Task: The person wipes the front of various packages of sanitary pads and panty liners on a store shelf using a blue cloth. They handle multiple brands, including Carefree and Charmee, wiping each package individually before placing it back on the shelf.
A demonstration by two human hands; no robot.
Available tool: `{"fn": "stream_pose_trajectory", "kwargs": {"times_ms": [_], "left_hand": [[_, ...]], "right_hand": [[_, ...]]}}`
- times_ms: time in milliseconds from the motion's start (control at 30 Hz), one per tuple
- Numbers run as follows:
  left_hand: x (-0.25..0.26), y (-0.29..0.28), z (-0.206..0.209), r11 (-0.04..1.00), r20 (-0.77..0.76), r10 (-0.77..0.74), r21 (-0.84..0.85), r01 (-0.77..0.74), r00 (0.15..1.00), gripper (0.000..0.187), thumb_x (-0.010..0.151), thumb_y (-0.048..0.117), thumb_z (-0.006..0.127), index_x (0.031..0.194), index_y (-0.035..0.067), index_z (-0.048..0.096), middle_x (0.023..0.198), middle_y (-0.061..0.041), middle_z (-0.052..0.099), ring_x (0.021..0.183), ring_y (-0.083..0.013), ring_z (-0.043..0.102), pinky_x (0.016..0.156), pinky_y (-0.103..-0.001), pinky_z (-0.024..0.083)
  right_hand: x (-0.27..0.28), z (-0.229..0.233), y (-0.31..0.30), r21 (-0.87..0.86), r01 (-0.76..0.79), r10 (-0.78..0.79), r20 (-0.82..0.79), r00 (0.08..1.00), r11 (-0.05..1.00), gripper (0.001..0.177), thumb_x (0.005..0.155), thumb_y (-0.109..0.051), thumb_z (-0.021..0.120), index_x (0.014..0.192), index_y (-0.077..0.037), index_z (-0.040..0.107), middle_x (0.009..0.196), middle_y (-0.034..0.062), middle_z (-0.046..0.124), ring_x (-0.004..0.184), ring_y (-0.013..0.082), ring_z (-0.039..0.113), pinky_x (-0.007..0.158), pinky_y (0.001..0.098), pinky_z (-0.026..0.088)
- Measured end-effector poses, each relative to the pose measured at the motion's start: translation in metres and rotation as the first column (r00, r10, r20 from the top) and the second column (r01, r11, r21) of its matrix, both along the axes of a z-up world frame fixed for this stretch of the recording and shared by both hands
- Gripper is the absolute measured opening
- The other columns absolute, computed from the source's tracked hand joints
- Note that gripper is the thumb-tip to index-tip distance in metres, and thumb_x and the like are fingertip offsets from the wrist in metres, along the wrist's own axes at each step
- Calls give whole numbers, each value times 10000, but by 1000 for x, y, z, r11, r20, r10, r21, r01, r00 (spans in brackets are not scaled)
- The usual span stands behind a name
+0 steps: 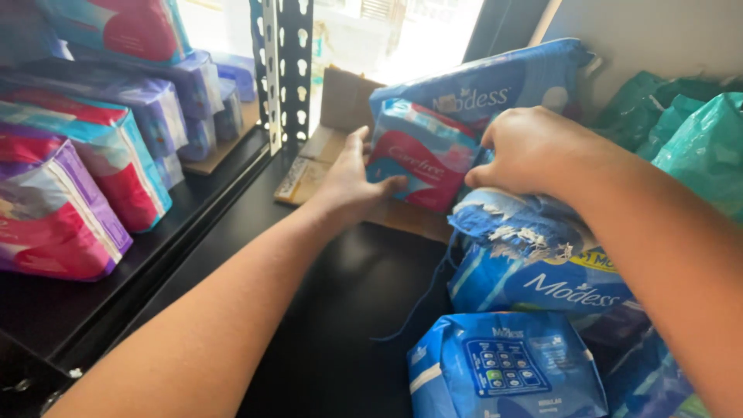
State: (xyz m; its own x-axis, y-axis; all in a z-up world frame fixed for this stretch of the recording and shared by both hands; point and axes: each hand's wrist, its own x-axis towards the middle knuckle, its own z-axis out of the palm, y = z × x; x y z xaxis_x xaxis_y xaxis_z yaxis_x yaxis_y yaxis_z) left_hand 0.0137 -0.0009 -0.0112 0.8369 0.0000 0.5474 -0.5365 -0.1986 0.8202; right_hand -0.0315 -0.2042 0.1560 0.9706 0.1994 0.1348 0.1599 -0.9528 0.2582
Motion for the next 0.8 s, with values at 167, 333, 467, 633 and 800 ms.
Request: {"fn": "stream_pose_trajectory", "kwargs": {"times_ms": [167,333,467,633,800], "left_hand": [[-6,-1,8,991,-147,86,118,-69,985,1147,723,351,875,1563,-19,186,1423,-197,544,1272,-273,605,1041,-367,497],[8,-3,-13,988,11,74,137,-75,997,1109,738,322,910,1551,-45,252,1458,-222,434,1337,-296,531,1096,-377,466],[7,-6,-9,987,-31,111,121,-107,993,1131,682,332,920,1536,-33,275,1388,-195,428,1277,-305,567,1074,-368,494],[-8,-7,3,991,-62,96,98,-90,993,1091,674,342,909,1528,7,320,1362,-190,430,1261,-293,568,1068,-371,495],[-11,-8,6,977,-92,168,146,-153,982,951,695,348,925,1448,36,437,1346,-177,475,1227,-271,575,1048,-376,496]], "right_hand": [[-13,9,13,-160,43,-60,-97,993,986,558,810,-499,808,1097,-21,814,1107,197,770,1073,347,730,964,445,559],[-16,12,11,-130,-18,-1,-141,990,991,548,766,-503,821,1090,-62,809,1092,154,772,1063,320,734,954,433,564],[-8,7,2,-79,-65,55,-128,990,995,591,731,-504,828,1200,-153,756,1196,111,731,1146,290,688,992,423,534],[-17,13,8,-54,-31,22,-151,988,998,553,770,-504,787,1202,-160,761,1197,103,751,1153,276,702,1009,423,533],[-12,10,5,-49,-79,72,-136,988,996,546,765,-523,795,1157,-145,764,1191,102,741,1157,270,689,997,421,532]]}}
